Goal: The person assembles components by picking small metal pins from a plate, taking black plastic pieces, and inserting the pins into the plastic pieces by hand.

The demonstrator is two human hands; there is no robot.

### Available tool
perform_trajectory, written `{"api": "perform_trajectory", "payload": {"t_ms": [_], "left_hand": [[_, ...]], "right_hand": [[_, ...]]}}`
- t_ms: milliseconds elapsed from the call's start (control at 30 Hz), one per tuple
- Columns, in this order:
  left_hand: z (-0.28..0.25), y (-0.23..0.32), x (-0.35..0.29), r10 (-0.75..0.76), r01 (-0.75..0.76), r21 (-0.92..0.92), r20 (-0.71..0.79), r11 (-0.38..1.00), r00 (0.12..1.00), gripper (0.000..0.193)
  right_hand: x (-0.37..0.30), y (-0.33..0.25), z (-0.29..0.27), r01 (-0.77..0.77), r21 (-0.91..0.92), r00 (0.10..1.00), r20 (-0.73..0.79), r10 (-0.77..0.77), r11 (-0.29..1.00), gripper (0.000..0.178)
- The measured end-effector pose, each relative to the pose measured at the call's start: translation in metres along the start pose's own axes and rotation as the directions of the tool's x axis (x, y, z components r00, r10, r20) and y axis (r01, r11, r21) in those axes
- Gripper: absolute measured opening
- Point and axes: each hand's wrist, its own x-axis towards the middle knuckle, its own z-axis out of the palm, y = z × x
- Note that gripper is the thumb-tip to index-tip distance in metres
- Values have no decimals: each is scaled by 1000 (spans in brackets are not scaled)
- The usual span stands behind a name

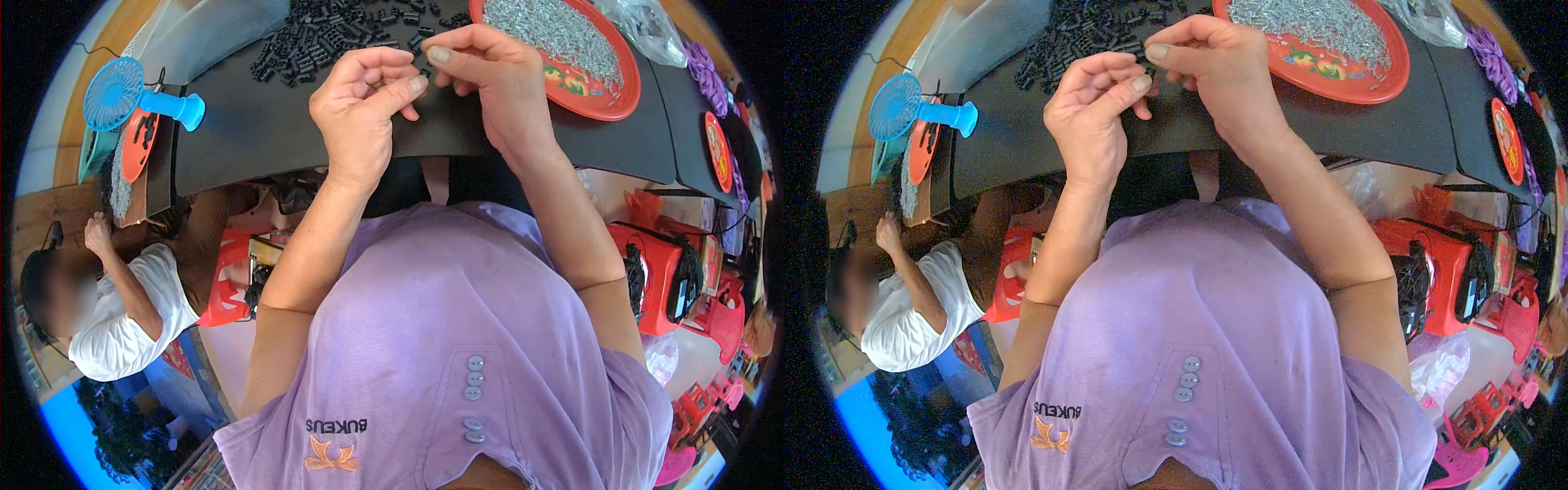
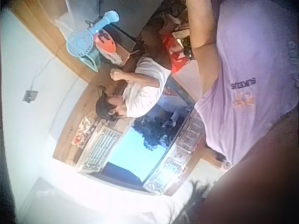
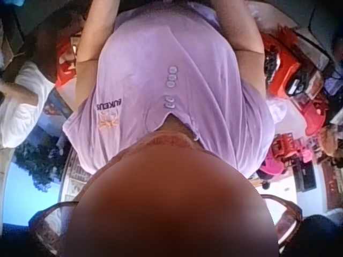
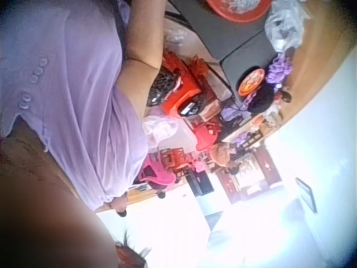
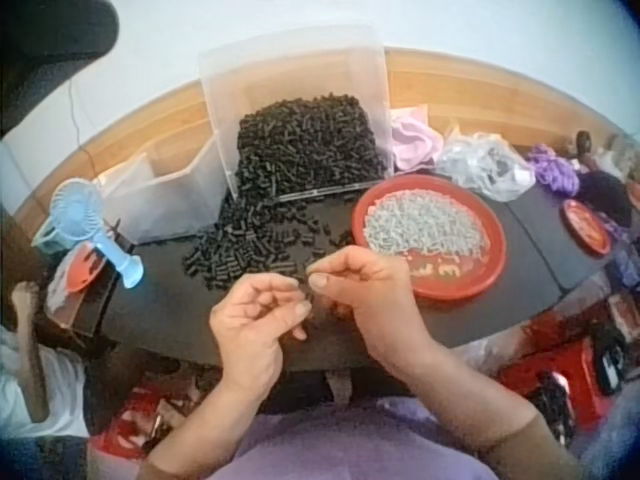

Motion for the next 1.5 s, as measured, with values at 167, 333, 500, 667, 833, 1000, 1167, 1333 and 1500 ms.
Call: {"api": "perform_trajectory", "payload": {"t_ms": [167,333,500,667,833,1000,1167,1333,1500], "left_hand": [[1,1,0,23,-23,2,-7,1000,1000,22],[0,1,0,30,-30,-7,-21,1000,999,21],[0,1,-1,29,-30,-27,-39,999,999,22],[0,1,-3,57,-56,26,-52,998,997,23],[-1,2,-5,54,-53,24,-50,998,997,23],[-1,0,-3,71,-70,22,-59,997,996,24],[0,0,-3,71,-70,18,-60,997,996,23],[1,0,-3,73,-71,27,-66,997,995,22],[1,-1,-4,73,-70,34,-82,997,994,22]], "right_hand": [[-3,2,7,-53,82,998,-12,54,995,11],[-4,5,10,-58,137,997,-46,65,989,8],[-8,3,12,-67,112,996,-50,73,991,9],[-9,-1,15,-64,19,995,-69,66,998,9],[-10,-4,17,-76,-2,995,-58,76,997,9],[-4,-3,10,-103,34,995,3,103,994,9],[2,-3,7,-155,31,986,66,152,987,10],[2,-1,7,-154,40,986,73,151,987,7],[-1,2,12,-79,-14,997,10,79,997,7]]}}
